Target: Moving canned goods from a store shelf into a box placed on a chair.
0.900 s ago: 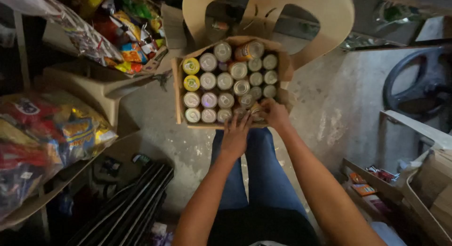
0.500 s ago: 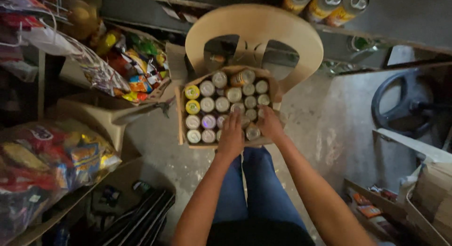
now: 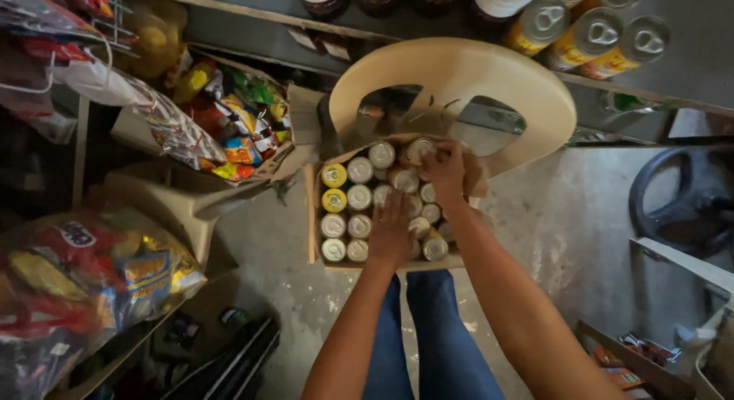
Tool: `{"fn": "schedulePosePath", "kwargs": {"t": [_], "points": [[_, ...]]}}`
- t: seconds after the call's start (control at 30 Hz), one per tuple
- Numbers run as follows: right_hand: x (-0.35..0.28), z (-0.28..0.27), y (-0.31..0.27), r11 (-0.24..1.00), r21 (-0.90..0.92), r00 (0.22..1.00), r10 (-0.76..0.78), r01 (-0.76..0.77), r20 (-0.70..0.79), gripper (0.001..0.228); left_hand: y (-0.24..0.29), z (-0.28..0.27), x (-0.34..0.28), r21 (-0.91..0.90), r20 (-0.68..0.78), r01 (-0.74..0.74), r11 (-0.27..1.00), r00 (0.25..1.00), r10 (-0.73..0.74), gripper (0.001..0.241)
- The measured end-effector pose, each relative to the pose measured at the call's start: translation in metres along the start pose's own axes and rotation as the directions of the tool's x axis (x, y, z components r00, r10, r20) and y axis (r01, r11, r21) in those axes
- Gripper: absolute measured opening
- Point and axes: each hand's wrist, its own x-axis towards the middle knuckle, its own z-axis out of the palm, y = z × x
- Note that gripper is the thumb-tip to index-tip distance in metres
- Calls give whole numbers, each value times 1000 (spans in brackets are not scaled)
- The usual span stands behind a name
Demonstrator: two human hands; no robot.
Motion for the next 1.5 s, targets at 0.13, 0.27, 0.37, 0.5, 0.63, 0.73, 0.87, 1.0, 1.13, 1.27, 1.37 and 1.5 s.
{"fn": "schedulePosePath", "kwargs": {"t": [0.13, 0.27, 0.37, 0.5, 0.63, 0.73, 0.87, 1.0, 1.13, 1.27, 1.37, 1.5], "points": [[5, 11, 32, 862, -346, 922, -385, 371, 30, 31, -3, -10, -4, 7, 14, -4, 1000, 1000, 4, 87], [22, 9, 45, 768, -518, 922, -365, 378, 132, 41, -3, -9, -4, 71, 79, -20, 997, 997, 14, 86], [26, 6, 33, 773, -590, 972, -186, 234, 142, 58, -5, -6, -4, 69, 58, -33, 997, 998, 29, 85], [33, -10, 64, 837, -517, 975, -82, 181, 208, 69, -4, -16, -7, -57, 37, -21, 998, 999, 23, 87], [16, -15, 55, 869, -471, 983, -84, 152, 163, 59, -9, 0, -4, -66, -20, -50, 997, 999, 49, 88], [-7, -11, 20, 883, -470, 995, 61, -17, 77, 55, -10, 2, -2, -67, -64, -62, 996, 996, 57, 90], [0, -5, 26, 916, -399, 993, 3, 43, 114, 52, -5, -9, -3, -101, -54, -47, 994, 998, 42, 88], [15, 4, 32, 937, -347, 997, 0, 25, 72, 45, -10, 4, 3, -68, 11, -21, 997, 1000, 22, 87], [4, 2, 23, 923, -384, 999, -20, 37, 49, 40, -9, -1, -1, -40, 27, -19, 999, 999, 20, 84], [0, 2, 25, 954, -248, 985, -150, 167, 86, 41, -11, 0, -3, -30, -21, -42, 999, 999, 41, 84], [4, 1, 22, 986, -145, 987, -62, 84, 148, 47, -7, -12, -7, -35, 20, -24, 999, 999, 25, 86], [32, -11, 47, 991, -136, 958, 40, -1, 284, 58, -9, 3, -6, -10, -76, -36, 999, 996, 35, 84]]}}
